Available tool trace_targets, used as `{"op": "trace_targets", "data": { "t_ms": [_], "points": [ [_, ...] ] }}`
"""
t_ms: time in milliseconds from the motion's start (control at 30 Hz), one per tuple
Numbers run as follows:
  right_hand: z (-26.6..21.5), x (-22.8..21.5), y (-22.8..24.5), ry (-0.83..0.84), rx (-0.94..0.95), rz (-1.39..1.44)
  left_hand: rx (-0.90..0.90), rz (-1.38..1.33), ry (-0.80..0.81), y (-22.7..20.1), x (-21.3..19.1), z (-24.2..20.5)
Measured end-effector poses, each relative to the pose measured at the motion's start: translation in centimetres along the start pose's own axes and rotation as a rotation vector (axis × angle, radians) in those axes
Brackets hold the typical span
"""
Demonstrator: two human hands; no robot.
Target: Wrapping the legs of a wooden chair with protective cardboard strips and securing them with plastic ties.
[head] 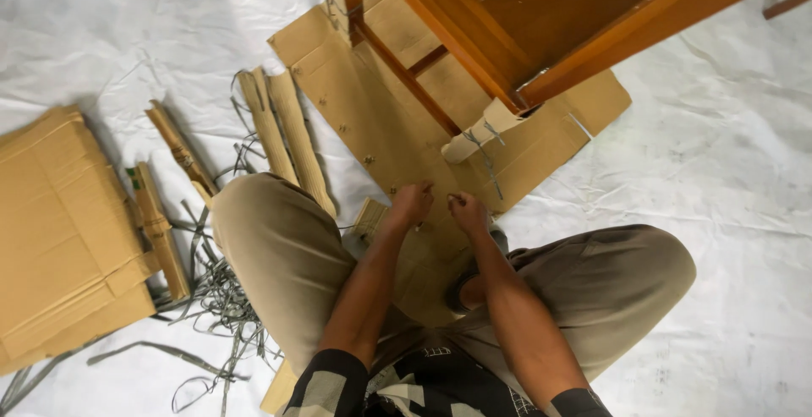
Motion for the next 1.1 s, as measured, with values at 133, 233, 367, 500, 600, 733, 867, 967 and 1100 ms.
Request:
{"op": "trace_targets", "data": {
  "t_ms": [133,233,367,500,600,733,867,967,1100],
  "points": [
    [2.2,3.5,-1.7,0.035,-0.042,-0.073,-0.053,-0.019,0.004,4.4,0.2,-0.8],
    [2.0,4.5,0.1,0.096,-0.11,-0.155,-0.189,-0.009,-0.01,5.9,-0.9,-2.2],
    [2.0,6.8,3.0,0.202,-0.135,-0.201,-0.257,-0.09,-0.089,4.2,-4.9,-6.1],
    [1.7,8.5,6.4,0.275,-0.262,-0.164,-0.311,-0.044,-0.167,5.4,-6.3,-8.6],
    [2.0,11.5,6.7,0.306,-0.303,-0.158,-0.349,-0.071,-0.223,6.4,-7.3,-10.8],
    [3.1,13.7,6.9,0.37,-0.367,-0.172,-0.426,-0.048,-0.315,10.4,-6.7,-11.5],
    [3.7,16.0,6.2,0.428,-0.375,-0.249,-0.487,-0.029,-0.508,9.5,-8.8,-13.9],
    [1.5,14.7,8.0,0.441,-0.433,-0.28,-0.523,-0.054,-0.574,8.8,-10.7,-15.5],
    [2.2,15.0,6.9,0.46,-0.418,-0.315,-0.594,0.001,-0.526,8.5,-13.3,-16.4]
  ]
}}
Point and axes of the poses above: each hand's wrist, its own z-axis towards the middle knuckle, its own x-axis out of the palm, y = z × x, the point moved 1 cm from there along z, towards the middle knuckle, and after that the axes turned 5 degrees about -z, right-handed, at the moved point
